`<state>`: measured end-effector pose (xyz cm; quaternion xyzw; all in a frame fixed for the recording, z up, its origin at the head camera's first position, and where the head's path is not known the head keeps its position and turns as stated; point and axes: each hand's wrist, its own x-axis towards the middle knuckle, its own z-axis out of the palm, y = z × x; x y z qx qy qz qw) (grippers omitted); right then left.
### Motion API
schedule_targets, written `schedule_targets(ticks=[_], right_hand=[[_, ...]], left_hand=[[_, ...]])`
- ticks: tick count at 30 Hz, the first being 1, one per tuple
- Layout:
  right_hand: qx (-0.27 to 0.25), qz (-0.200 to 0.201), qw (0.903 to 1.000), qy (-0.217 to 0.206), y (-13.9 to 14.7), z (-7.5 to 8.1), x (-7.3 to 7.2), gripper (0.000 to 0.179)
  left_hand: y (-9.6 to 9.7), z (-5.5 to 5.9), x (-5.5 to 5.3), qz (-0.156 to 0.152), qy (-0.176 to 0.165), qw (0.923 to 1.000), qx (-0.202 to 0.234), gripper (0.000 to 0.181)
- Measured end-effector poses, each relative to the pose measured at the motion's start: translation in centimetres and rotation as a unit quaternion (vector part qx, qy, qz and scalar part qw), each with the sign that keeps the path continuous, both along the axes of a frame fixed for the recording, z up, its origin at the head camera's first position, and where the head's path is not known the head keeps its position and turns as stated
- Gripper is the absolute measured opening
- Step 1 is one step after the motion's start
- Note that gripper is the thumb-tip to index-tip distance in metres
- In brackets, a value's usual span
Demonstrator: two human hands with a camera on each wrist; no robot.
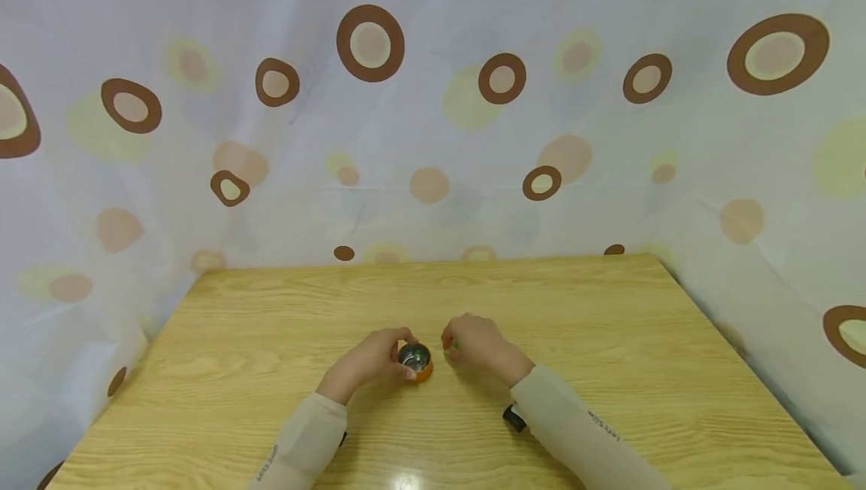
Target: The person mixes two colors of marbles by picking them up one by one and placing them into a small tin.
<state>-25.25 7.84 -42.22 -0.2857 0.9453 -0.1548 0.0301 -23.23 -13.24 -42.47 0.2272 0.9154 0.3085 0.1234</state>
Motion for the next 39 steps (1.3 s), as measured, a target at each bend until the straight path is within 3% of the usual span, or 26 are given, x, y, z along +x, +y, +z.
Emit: schedule_targets(ticks=[18,39], right_hand=[[-0.052,0.051,0.9959,0.053,-1.5,1.8,0.8,0.014],[-0.052,0.09,0.9942,0.029,-3.2,0.8,1.1,0.013]], left_hand=[[-0.1,-0.1,-0.4,-0.007,-0.009,0.9999,0.007,0.041],[-0.2,0.2,-0.3,-0.017,-0.01,0.9997,0.013,0.032]])
